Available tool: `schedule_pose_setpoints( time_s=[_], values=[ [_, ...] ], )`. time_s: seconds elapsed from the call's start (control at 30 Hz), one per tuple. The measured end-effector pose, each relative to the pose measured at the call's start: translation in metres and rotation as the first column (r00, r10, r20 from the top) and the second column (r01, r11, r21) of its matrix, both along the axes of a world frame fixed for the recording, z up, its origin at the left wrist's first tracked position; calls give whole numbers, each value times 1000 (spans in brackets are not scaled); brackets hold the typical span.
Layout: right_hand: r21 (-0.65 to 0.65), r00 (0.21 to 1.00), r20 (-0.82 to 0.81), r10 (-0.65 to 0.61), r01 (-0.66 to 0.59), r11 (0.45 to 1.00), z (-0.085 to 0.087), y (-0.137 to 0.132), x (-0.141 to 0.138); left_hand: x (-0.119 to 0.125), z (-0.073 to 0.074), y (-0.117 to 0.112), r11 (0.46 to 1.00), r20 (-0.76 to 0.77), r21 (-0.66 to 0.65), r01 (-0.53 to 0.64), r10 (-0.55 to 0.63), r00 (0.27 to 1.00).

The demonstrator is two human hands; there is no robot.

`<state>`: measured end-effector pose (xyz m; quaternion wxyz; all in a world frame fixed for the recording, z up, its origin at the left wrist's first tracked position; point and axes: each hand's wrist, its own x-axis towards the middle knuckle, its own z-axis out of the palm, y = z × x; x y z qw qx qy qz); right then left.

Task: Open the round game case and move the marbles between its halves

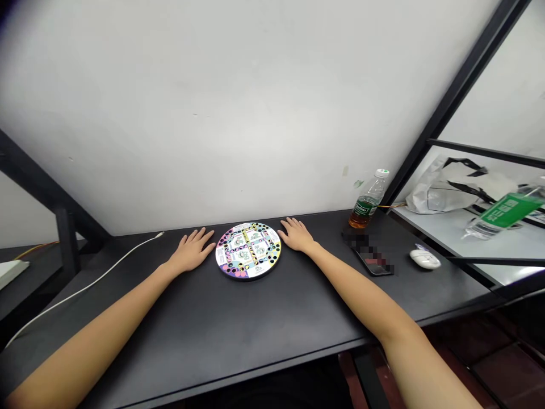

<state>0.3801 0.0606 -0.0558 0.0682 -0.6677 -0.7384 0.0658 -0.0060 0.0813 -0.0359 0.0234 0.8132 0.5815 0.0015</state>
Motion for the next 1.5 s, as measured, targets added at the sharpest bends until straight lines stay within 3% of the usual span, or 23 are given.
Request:
schedule_pose_setpoints(
  time_s=[0.23, 1.5],
  values=[
    [1, 1000, 4, -6, 6, 1000, -5, 3, 2, 3, 5, -4, 1000, -5, -12, 4, -4, 1000],
    [2, 1000, 10, -7, 7, 1000, -3, 2, 1, 2, 4, -4, 1000, 3, -9, 2, -2, 1000]
  ],
)
